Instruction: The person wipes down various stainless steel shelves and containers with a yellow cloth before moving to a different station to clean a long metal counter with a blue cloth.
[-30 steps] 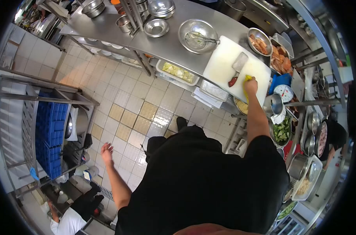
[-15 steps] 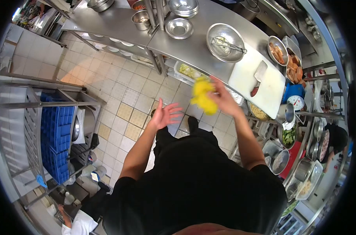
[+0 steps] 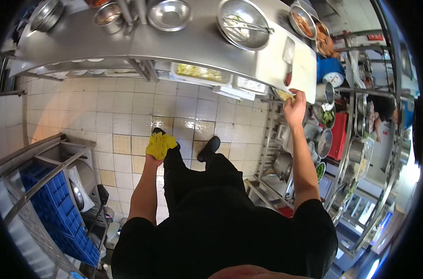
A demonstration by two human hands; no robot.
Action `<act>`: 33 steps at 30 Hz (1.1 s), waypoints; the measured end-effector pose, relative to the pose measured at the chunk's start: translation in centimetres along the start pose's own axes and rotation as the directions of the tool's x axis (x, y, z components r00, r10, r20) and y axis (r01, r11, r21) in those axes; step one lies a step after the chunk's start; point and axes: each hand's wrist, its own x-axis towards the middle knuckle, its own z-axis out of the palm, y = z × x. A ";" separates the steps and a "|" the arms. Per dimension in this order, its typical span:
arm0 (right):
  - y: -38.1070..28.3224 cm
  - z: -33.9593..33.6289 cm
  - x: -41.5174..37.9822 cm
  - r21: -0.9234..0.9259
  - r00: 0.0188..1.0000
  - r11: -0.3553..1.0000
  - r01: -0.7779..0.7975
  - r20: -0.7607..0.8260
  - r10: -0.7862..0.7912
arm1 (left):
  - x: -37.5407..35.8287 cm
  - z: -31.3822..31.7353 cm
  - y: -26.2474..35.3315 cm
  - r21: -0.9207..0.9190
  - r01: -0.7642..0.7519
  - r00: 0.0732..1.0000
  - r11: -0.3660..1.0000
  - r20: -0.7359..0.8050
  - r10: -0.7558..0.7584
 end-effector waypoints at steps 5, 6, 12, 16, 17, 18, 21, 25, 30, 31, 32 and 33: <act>15.4 2.0 2.6 -0.176 0.947 0.984 0.023 -0.312 -0.078 | -1.9 0.9 -8.5 0.198 0.239 0.971 0.951 -0.051 -0.233; 18.5 3.0 2.9 -0.125 0.974 0.992 -0.008 -0.224 -0.021 | -1.8 1.0 -10.2 0.226 0.253 0.967 0.941 -0.077 -0.241; 24.7 8.0 1.7 -0.186 0.915 0.979 0.078 -0.377 -0.145 | 4.4 -3.8 -18.9 0.374 0.237 0.971 0.897 -0.084 -0.222; 28.0 10.0 1.4 -0.087 0.841 0.974 0.209 -0.492 -0.224 | 13.3 -5.3 -24.0 0.571 0.144 0.971 0.809 -0.238 -0.005; 28.4 10.5 1.5 -0.079 0.817 0.969 0.235 -0.524 -0.241 | 15.9 -5.0 -25.1 0.678 0.085 0.975 0.730 -0.206 0.078; 28.8 11.1 1.5 -0.066 0.793 0.971 0.230 -0.566 -0.226 | 18.0 -2.6 -26.5 0.785 0.046 0.964 0.618 -0.197 0.179; 29.4 13.0 1.9 -0.060 0.717 0.976 0.212 -0.669 -0.196 | 26.0 0.0 -28.9 0.972 -0.236 0.940 0.014 0.225 0.255; 27.7 13.2 2.7 -0.047 0.604 0.969 0.244 -0.774 -0.190 | 33.6 3.8 -32.0 0.890 -0.439 0.848 -0.126 0.456 0.272; 29.0 15.5 3.8 -0.169 0.411 0.943 0.287 -0.867 -0.281 | 39.7 4.9 -35.6 0.387 -0.712 0.542 -0.586 0.833 -0.108; 29.2 15.8 3.8 -0.201 0.384 0.936 0.289 -0.871 -0.306 | 40.4 5.2 -36.5 0.243 -0.724 0.466 -0.645 0.862 -0.198; 29.3 16.1 4.1 -0.217 0.325 0.934 0.283 -0.895 -0.306 | 41.6 5.3 -37.2 0.195 -0.732 0.407 -0.653 0.894 -0.189; 29.3 16.4 4.5 -0.125 0.315 0.927 0.355 -0.917 -0.244 | 43.0 5.4 -37.9 0.141 -0.735 0.339 -0.663 0.924 -0.179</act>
